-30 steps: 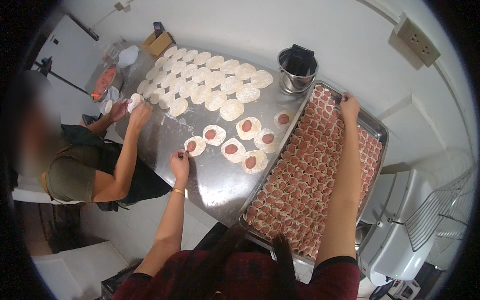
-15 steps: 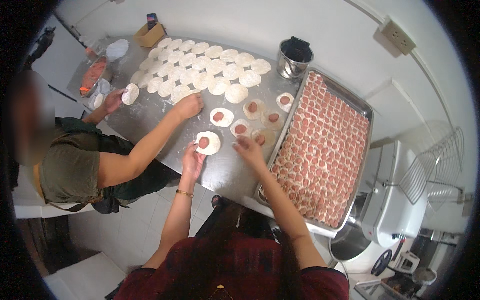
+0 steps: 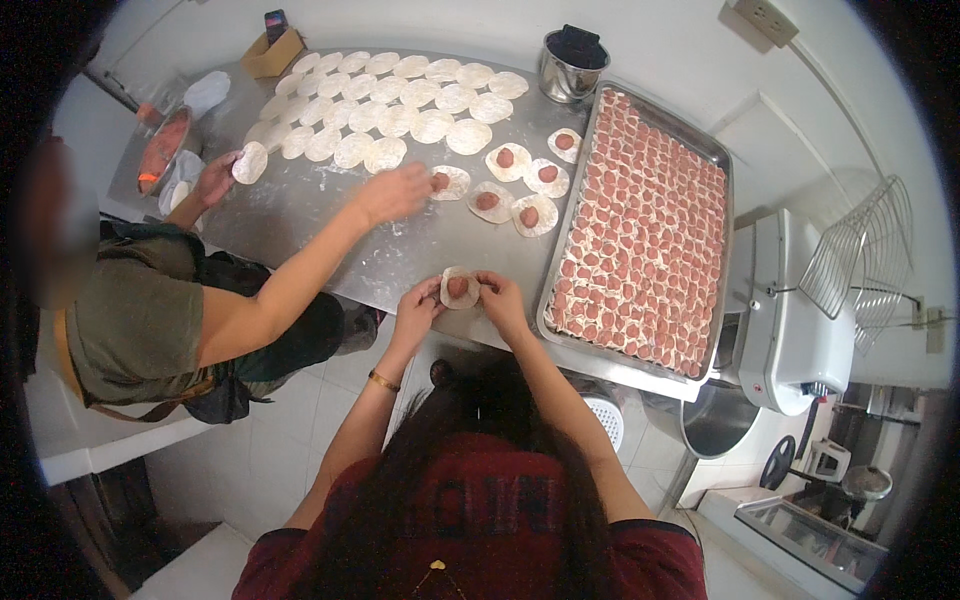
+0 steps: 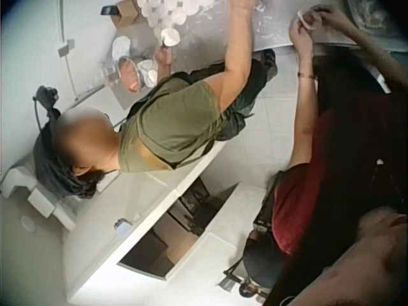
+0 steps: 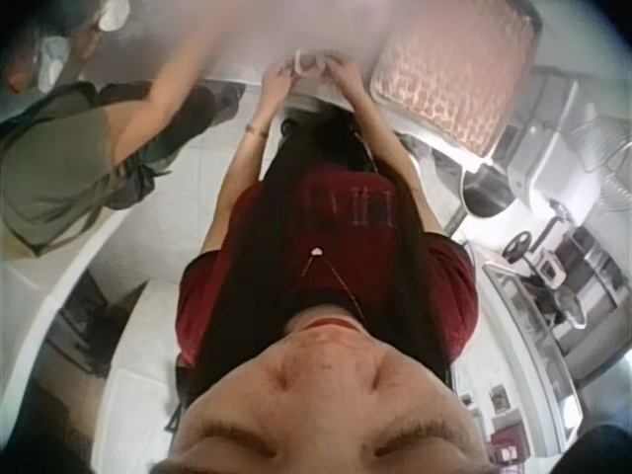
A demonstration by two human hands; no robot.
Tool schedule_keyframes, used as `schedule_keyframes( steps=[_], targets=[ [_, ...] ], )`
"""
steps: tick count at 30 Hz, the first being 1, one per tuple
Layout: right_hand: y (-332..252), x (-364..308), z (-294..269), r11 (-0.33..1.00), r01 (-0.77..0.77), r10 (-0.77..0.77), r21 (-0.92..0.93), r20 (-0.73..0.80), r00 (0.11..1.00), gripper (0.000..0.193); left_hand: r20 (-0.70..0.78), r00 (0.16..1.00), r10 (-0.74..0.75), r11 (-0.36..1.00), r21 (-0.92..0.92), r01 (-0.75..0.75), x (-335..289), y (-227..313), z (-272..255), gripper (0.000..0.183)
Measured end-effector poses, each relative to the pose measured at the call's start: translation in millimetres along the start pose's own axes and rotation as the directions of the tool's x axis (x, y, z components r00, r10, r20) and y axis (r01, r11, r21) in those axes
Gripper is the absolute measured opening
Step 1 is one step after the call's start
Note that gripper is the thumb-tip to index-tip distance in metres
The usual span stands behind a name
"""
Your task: The person places small portions of meat filling onto round dough wrappers and folds them into dumplings. Completed dumplings are placed on a metal tray. A coworker across the table performs the same task.
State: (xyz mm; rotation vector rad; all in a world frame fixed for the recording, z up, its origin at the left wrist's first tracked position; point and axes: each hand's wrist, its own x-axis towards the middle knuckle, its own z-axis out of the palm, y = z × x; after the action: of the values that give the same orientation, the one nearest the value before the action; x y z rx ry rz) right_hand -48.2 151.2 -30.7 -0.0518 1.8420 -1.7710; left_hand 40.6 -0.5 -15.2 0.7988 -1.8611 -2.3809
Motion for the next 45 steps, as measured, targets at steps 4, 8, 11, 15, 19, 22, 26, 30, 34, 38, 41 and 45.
schedule_keyframes(
  steps=[4,8,11,15,19,22,26,30,34,38,41,45],
  targets=[
    [-1.7,-10.6,-1.2,0.975,0.015,-0.032,0.221,0.073,0.997,0.033,0.055,0.998,0.035,0.999,0.013,-0.035,-0.6,2.0,-2.4,0.041],
    [-8.9,-20.1,0.2,0.953,-0.010,-0.004,0.304,0.045,0.999,0.033,0.105,0.995,0.001,0.994,-0.106,0.010,-0.3,3.5,-5.2,0.040],
    [-9.9,-26.1,0.5,0.986,0.142,-0.146,0.091,0.045,0.988,0.030,0.110,0.994,0.022,0.988,-0.153,-0.005,-2.3,4.5,-2.0,0.033],
    [-9.2,-27.3,1.5,0.990,0.128,-0.127,0.061,-0.027,0.992,0.025,0.063,0.997,0.034,0.982,-0.185,-0.022,-5.2,7.7,5.0,0.023],
    [-12.0,-29.3,0.0,0.969,0.100,-0.087,0.228,-0.068,0.994,0.026,0.041,0.994,0.105,0.981,-0.167,-0.097,-4.0,3.0,6.2,0.018],
    [-23.5,-42.1,8.0,0.924,0.162,-0.147,0.347,-0.068,0.987,0.029,0.029,0.992,0.119,0.972,-0.206,-0.111,-9.0,3.1,11.8,0.020],
    [-13.1,-45.9,-0.7,0.980,0.146,-0.131,0.134,-0.112,0.985,0.024,0.077,0.986,0.145,0.958,-0.259,-0.121,-20.9,9.6,15.6,0.021],
    [-5.1,-42.1,-13.4,0.974,0.155,-0.177,-0.164,-0.127,0.976,0.026,0.082,0.988,0.128,0.953,-0.285,-0.100,-28.0,16.6,19.9,0.020],
    [-11.1,-47.7,-10.1,0.872,0.192,-0.271,-0.450,-0.118,0.955,0.032,0.101,0.983,0.154,0.972,0.161,-0.169,-15.6,-9.1,13.5,0.015],
    [-13.8,-57.9,-12.3,0.826,0.351,-0.400,-0.440,-0.020,0.916,0.037,0.117,0.929,0.352,0.823,0.435,-0.367,-14.7,-15.4,18.2,0.014],
    [-10.7,-58.1,-15.9,0.758,0.371,-0.432,-0.536,0.015,0.902,0.039,0.183,0.896,0.405,0.771,0.458,-0.442,-16.9,-15.5,22.2,0.016],
    [-12.1,-55.2,-16.3,0.713,0.382,-0.442,-0.588,0.046,0.896,0.031,0.205,0.928,0.310,0.777,0.508,-0.372,-22.5,-4.7,29.6,0.022]
  ],
)
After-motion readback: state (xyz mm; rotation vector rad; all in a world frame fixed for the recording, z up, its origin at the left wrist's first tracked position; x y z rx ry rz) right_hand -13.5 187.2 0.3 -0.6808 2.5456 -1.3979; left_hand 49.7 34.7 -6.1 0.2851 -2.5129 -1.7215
